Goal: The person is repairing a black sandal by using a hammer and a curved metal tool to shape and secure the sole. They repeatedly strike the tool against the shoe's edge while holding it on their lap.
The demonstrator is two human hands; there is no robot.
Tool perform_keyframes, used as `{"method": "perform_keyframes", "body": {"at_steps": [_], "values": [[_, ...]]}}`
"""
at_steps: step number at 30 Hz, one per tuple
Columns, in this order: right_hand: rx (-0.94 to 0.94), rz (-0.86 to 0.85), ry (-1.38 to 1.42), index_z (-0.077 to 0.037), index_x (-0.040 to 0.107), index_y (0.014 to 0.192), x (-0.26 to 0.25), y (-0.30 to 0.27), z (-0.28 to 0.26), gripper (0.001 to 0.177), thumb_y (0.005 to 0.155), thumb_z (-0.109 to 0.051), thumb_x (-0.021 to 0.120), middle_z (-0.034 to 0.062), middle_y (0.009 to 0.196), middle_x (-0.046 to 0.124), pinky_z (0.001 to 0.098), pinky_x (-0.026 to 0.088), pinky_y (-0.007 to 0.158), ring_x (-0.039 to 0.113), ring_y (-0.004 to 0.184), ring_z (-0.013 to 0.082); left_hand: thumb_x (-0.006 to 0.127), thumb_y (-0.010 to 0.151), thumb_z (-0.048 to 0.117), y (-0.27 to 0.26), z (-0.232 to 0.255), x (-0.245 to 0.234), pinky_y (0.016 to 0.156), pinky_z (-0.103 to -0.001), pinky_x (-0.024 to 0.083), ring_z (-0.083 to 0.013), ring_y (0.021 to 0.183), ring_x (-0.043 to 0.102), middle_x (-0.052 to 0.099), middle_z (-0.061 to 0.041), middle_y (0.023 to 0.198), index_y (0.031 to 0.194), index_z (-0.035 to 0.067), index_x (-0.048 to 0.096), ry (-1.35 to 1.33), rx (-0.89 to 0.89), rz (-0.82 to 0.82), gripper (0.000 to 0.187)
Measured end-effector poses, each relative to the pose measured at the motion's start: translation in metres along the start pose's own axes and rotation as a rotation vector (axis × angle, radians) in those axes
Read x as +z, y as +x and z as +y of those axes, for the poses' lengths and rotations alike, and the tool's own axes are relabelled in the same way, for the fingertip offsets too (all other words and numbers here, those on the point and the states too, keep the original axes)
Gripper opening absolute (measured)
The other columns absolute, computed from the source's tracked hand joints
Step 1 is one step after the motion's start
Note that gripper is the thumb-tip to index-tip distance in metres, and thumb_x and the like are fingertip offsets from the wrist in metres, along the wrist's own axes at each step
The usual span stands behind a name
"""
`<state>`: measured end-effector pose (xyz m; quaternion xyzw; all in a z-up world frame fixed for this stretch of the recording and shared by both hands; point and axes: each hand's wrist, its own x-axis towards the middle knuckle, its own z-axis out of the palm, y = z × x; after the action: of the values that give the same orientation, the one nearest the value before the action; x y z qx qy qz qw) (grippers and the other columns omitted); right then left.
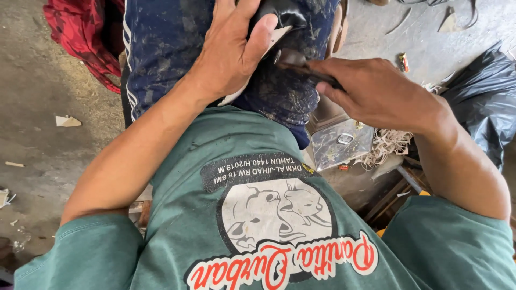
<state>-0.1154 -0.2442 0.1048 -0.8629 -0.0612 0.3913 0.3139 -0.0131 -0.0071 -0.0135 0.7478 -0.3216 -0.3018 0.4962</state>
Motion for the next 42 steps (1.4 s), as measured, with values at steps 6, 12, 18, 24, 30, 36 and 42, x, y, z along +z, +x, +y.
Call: {"method": "perform_keyframes", "body": {"at_steps": [6, 12, 18, 24, 30, 36, 42], "values": [[0.094, -0.157, 0.147, -0.014, 0.052, 0.147, -0.024, 0.021, 0.01, 0.045, 0.108, -0.035, 0.043, 0.0144, 0.075, 0.064, 0.0459, 0.044, 0.066, 0.062, 0.068, 0.0339, 0.031, 0.122, 0.047, -0.001, -0.012, 0.001, 0.138, -0.054, 0.027, -0.0367, 0.165, 0.016, 0.021, -0.01, 0.174, 0.166, 0.02, 0.03, -0.063, 0.021, -0.056, 0.051], [0.073, -0.238, 0.13, -0.018, 0.06, 0.147, -0.04, 0.033, 0.027, 0.047, 0.106, -0.036, 0.046, 0.0171, 0.078, 0.067, 0.0422, 0.044, 0.064, 0.06, 0.065, 0.029, 0.029, 0.121, 0.046, 0.006, -0.003, -0.005, 0.138, -0.051, 0.028, -0.0329, 0.164, 0.022, 0.025, -0.012, 0.17, 0.164, 0.016, 0.036, -0.086, 0.076, -0.028, 0.052], [-0.102, 0.067, -0.048, 0.001, 0.062, 0.135, -0.019, 0.014, 0.029, 0.034, 0.111, -0.021, 0.053, 0.0175, 0.109, 0.073, 0.0499, 0.048, 0.074, 0.068, 0.09, 0.0404, 0.028, 0.117, 0.043, 0.012, 0.018, -0.014, 0.121, -0.042, 0.034, -0.0307, 0.137, 0.043, 0.044, -0.013, 0.147, 0.149, 0.013, 0.045, -0.128, 0.105, -0.015, 0.047], [0.073, -0.089, -0.037, -0.008, 0.057, 0.138, -0.03, 0.011, 0.012, 0.036, 0.109, -0.028, 0.048, 0.018, 0.106, 0.07, 0.0548, 0.046, 0.071, 0.065, 0.086, 0.0465, 0.027, 0.118, 0.046, 0.011, 0.015, -0.012, 0.118, -0.047, 0.037, -0.0372, 0.138, 0.043, 0.038, -0.016, 0.15, 0.151, 0.017, 0.042, -0.078, 0.096, -0.046, 0.047], [-0.259, 0.386, -0.132, 0.01, 0.067, 0.128, 0.015, 0.011, 0.033, 0.024, 0.111, -0.006, 0.07, 0.0213, 0.106, 0.072, 0.0387, 0.06, 0.068, 0.07, 0.077, 0.0293, 0.028, 0.117, 0.044, 0.015, 0.014, -0.014, 0.119, -0.048, 0.034, -0.0357, 0.138, 0.041, 0.041, -0.016, 0.148, 0.146, 0.009, 0.047, -0.092, 0.149, 0.006, 0.049], [-0.178, 0.44, -0.143, 0.007, 0.067, 0.126, 0.028, 0.001, 0.019, 0.019, 0.113, -0.006, 0.069, 0.0186, 0.108, 0.075, 0.0398, 0.059, 0.067, 0.073, 0.084, 0.0293, 0.037, 0.118, 0.036, 0.009, 0.007, -0.002, 0.113, -0.053, 0.039, -0.0451, 0.13, 0.045, 0.045, -0.026, 0.141, 0.145, 0.005, 0.044, 0.017, 0.149, -0.001, 0.042], [0.169, 0.162, -0.272, -0.01, 0.065, 0.12, 0.017, -0.002, 0.013, 0.025, 0.115, -0.033, 0.057, 0.0198, 0.079, 0.07, 0.0598, 0.047, 0.055, 0.067, 0.068, 0.0496, 0.046, 0.117, 0.034, 0.007, 0.005, 0.007, 0.104, -0.053, 0.042, -0.0501, 0.122, 0.05, 0.049, -0.029, 0.139, 0.146, 0.001, 0.044, 0.211, 0.188, 0.021, 0.044]]}}
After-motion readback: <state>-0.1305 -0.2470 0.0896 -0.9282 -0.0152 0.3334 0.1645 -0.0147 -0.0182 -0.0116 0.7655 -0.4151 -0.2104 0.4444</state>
